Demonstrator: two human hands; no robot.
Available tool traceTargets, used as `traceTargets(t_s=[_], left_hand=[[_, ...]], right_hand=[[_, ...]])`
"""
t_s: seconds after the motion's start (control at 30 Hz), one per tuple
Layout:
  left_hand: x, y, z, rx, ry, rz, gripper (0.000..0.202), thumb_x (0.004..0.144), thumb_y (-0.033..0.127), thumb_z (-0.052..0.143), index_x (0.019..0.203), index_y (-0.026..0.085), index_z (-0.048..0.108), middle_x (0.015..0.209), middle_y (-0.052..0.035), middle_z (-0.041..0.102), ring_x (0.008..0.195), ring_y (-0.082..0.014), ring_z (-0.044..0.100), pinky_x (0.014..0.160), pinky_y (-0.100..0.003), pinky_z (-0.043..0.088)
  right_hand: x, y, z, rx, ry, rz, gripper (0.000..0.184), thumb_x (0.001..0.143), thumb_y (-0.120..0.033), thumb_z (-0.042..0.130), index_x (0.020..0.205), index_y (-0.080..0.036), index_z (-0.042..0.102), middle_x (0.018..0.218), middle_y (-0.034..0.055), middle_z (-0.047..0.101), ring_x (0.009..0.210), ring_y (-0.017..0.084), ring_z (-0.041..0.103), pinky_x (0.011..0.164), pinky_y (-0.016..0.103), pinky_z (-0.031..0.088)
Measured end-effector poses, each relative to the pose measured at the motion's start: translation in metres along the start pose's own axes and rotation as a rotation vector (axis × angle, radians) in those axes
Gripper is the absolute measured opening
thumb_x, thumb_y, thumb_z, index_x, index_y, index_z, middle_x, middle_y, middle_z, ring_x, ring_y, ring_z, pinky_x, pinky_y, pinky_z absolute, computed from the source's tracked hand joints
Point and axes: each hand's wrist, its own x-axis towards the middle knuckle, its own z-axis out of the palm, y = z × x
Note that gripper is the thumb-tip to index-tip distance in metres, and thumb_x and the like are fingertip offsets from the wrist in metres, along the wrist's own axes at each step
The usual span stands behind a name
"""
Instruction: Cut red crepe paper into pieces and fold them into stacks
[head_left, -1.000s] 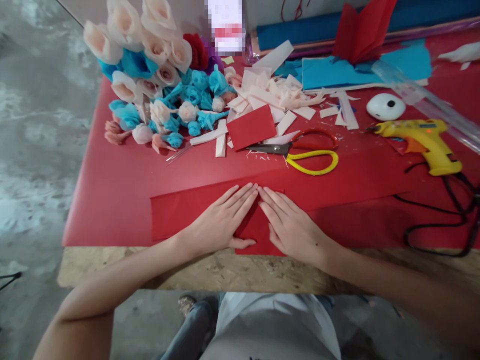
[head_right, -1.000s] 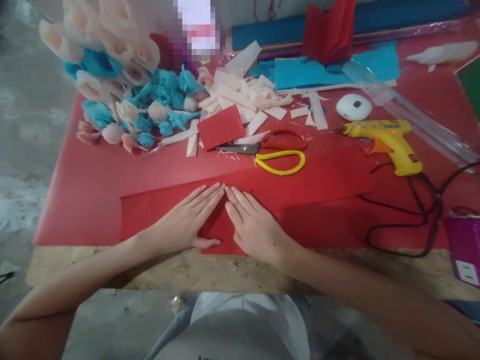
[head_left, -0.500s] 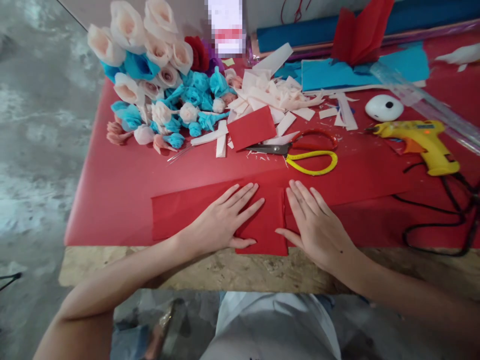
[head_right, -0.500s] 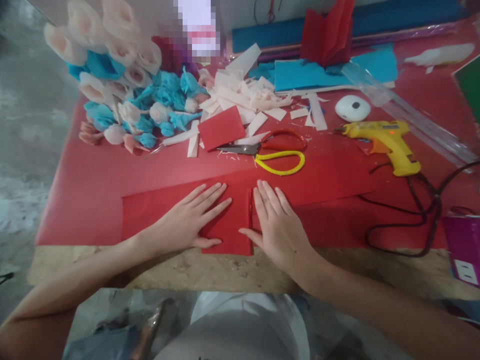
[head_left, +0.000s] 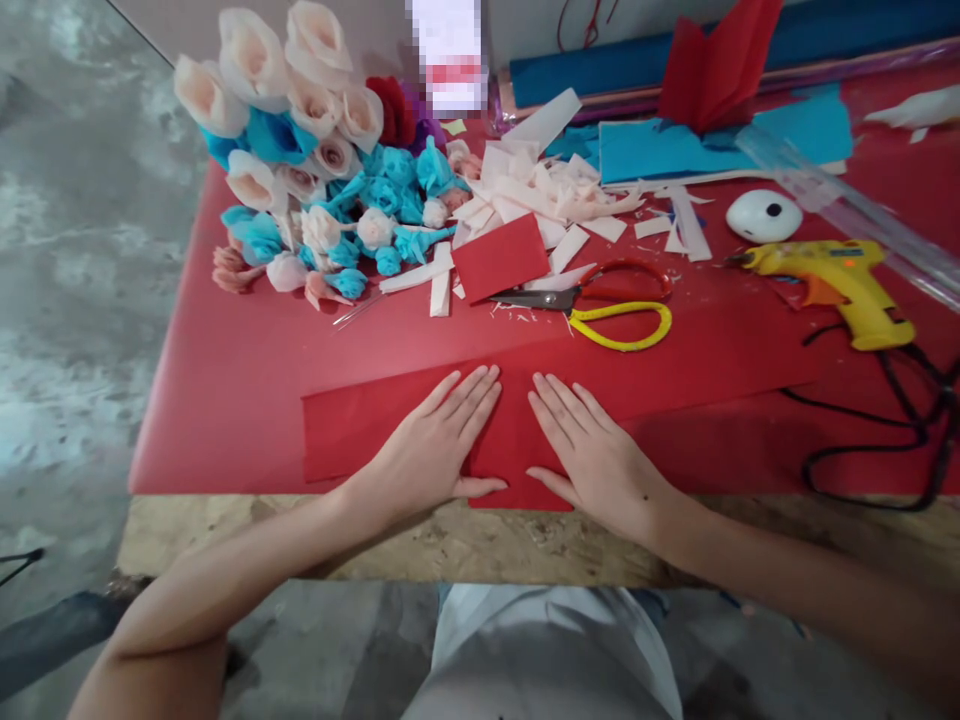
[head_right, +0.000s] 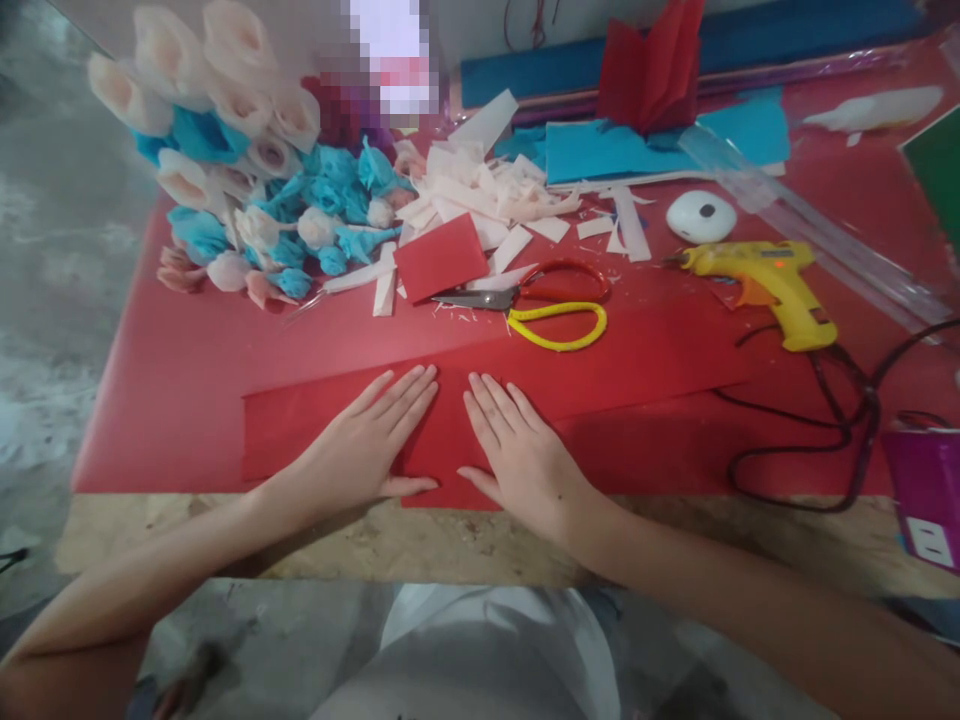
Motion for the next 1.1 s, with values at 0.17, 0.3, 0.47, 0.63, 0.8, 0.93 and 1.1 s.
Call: traceTargets(t_s=[0.17, 0.3, 0.47, 0.63, 0.8, 0.93, 1.1], left_hand=[[-0.015, 0.003, -0.007, 0.03, -0.006, -0.123, 0.094, 0.081, 0.071, 0.026, 0.136, -0.006, 0.028, 0.143, -0.0249, 0.028, 0.135, -0.0311, 0.026, 0.113, -0.044, 0.017], [-0.017, -0.007, -0.019, 0.036, 0.027, -0.183, 0.064, 0.093, 0.049, 0.028, 0.131, -0.002, 0.039, 0.135, -0.0225, 0.043, 0.129, -0.0307, 0.037, 0.11, -0.048, 0.021], [0.005, -0.021, -0.024, -0.096, 0.118, -0.19, 0.036, 0.092, 0.035, 0.04, 0.115, 0.011, 0.054, 0.11, -0.0124, 0.061, 0.099, -0.025, 0.056, 0.094, -0.042, 0.041], [0.032, -0.022, -0.023, -0.268, 0.055, -0.188, 0.037, 0.083, 0.03, 0.055, 0.115, 0.013, 0.051, 0.109, -0.0104, 0.058, 0.099, -0.0251, 0.053, 0.088, -0.041, 0.044], [0.043, -0.03, -0.021, -0.471, 0.001, -0.157, 0.033, 0.078, 0.027, 0.061, 0.108, 0.016, 0.055, 0.103, -0.0061, 0.06, 0.097, -0.0216, 0.055, 0.089, -0.038, 0.043], [0.044, -0.035, -0.023, -0.565, -0.034, -0.142, 0.016, 0.078, 0.028, 0.06, 0.089, 0.016, 0.059, 0.093, -0.0047, 0.062, 0.089, -0.0203, 0.057, 0.084, -0.037, 0.043], [0.043, -0.032, -0.03, -0.8, 0.018, -0.23, 0.013, 0.08, 0.021, 0.055, 0.093, 0.018, 0.053, 0.088, -0.001, 0.062, 0.081, -0.0141, 0.058, 0.076, -0.028, 0.044]], right_hand=[[0.0, -0.001, -0.001, 0.027, -0.019, 0.012, 0.064, 0.089, -0.041, 0.04, 0.134, 0.004, 0.035, 0.143, 0.0222, 0.031, 0.133, 0.03, 0.027, 0.108, 0.045, 0.027], [-0.001, -0.001, -0.003, 0.108, -0.029, 0.022, 0.061, 0.088, -0.039, 0.042, 0.133, 0.003, 0.036, 0.143, 0.0222, 0.031, 0.135, 0.029, 0.024, 0.109, 0.045, 0.026], [0.013, 0.007, -0.011, 0.277, 0.026, 0.154, 0.055, 0.084, -0.032, 0.049, 0.132, -0.006, 0.037, 0.137, 0.0189, 0.04, 0.127, 0.028, 0.034, 0.102, 0.046, 0.034], [0.038, 0.025, -0.021, 0.322, -0.049, 0.227, 0.058, 0.076, -0.024, 0.062, 0.128, -0.01, 0.038, 0.114, 0.0147, 0.053, 0.104, 0.029, 0.048, 0.085, 0.043, 0.042], [0.049, 0.036, -0.022, 0.403, -0.152, 0.195, 0.041, 0.07, -0.025, 0.068, 0.106, -0.017, 0.051, 0.099, 0.0085, 0.053, 0.094, 0.026, 0.047, 0.082, 0.043, 0.039], [0.051, 0.04, -0.023, 0.566, -0.114, 0.189, 0.026, 0.07, -0.02, 0.065, 0.092, -0.019, 0.05, 0.098, 0.0062, 0.053, 0.093, 0.022, 0.048, 0.084, 0.039, 0.038], [0.056, 0.043, -0.031, 0.87, -0.192, 0.063, 0.012, 0.081, -0.026, 0.054, 0.092, -0.02, 0.054, 0.093, 0.0029, 0.06, 0.082, 0.015, 0.053, 0.073, 0.028, 0.04]])
